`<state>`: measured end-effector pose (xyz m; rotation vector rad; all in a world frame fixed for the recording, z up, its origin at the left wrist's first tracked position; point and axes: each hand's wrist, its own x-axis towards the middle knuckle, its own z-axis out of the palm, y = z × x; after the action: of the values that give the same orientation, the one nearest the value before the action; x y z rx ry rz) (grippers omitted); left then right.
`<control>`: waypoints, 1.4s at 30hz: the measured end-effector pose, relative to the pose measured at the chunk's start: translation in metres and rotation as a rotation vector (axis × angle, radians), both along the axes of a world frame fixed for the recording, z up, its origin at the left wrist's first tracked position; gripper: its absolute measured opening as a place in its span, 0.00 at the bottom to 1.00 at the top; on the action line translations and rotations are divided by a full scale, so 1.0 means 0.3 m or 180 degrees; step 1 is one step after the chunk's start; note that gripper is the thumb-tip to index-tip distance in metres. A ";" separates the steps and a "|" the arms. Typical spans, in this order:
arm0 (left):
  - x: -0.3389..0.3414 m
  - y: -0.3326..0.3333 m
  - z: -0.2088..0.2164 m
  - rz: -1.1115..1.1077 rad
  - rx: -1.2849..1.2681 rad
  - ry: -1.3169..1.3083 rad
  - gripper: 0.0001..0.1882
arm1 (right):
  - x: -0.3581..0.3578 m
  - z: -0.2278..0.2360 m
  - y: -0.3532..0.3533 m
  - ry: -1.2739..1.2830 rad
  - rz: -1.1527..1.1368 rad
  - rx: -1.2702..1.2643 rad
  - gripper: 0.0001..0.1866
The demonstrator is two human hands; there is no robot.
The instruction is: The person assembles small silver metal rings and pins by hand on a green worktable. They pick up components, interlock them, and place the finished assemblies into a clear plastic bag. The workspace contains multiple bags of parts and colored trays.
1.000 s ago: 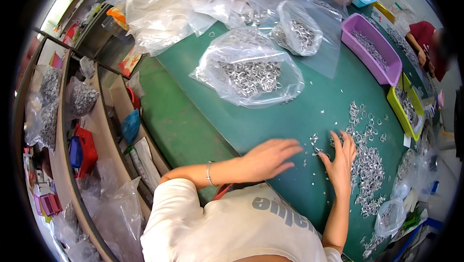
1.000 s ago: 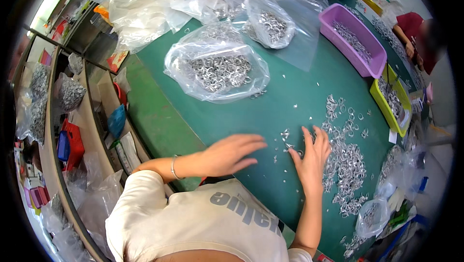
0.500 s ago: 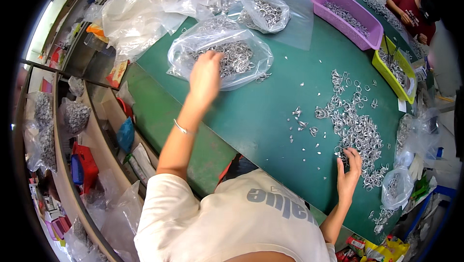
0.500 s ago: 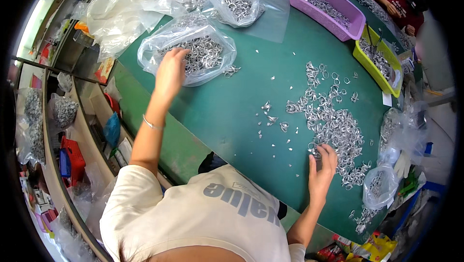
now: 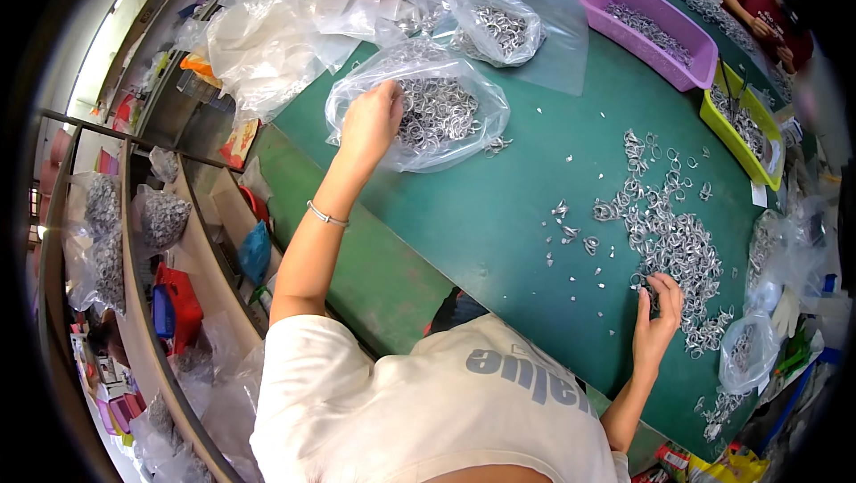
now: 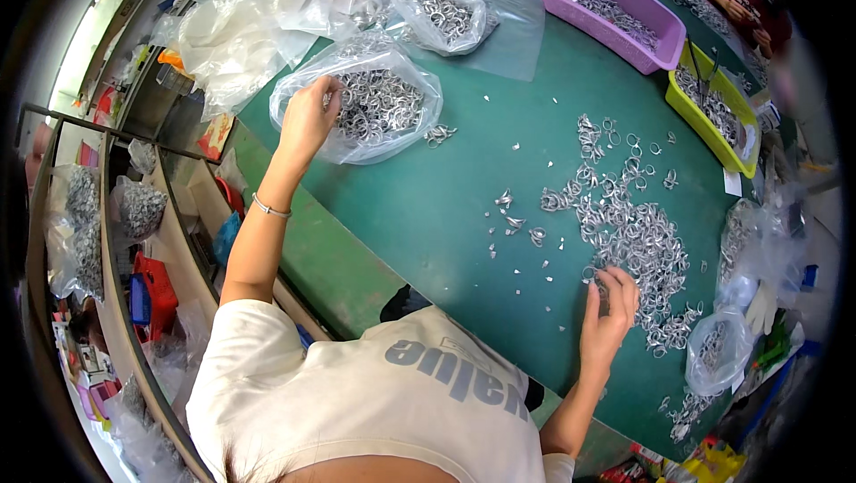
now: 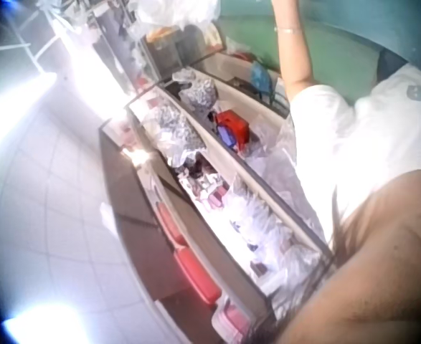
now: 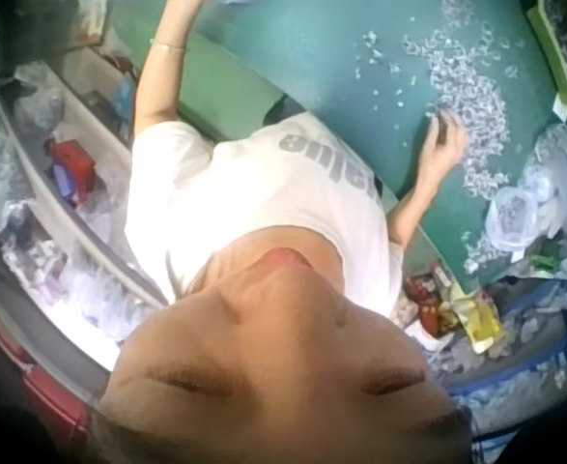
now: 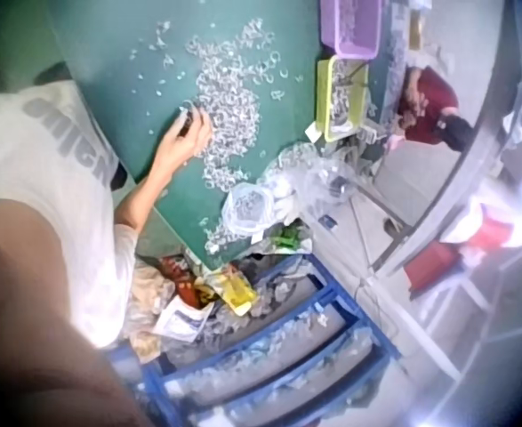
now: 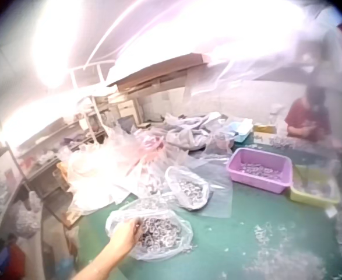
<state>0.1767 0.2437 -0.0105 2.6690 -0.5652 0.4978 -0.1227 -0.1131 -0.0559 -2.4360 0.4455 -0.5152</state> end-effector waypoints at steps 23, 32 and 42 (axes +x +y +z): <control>-0.134 -0.069 -0.016 -0.0375 -0.5484 0.3905 0.07 | 0.262 0.095 0.229 -0.0135 0.1300 0.1404 0.10; -0.295 -0.117 -0.090 -0.0940 -0.5188 0.4359 0.10 | 0.603 0.085 0.494 -0.0508 0.2230 0.2087 0.08; -0.309 -0.087 -0.126 -0.1593 -0.5201 0.5474 0.09 | 0.536 0.086 0.478 -0.0244 0.2246 0.3002 0.06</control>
<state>0.0841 0.2177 -0.0482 0.6262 -0.0429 -1.0094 0.0382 0.0302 -0.0300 -1.4929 -0.1994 -0.0433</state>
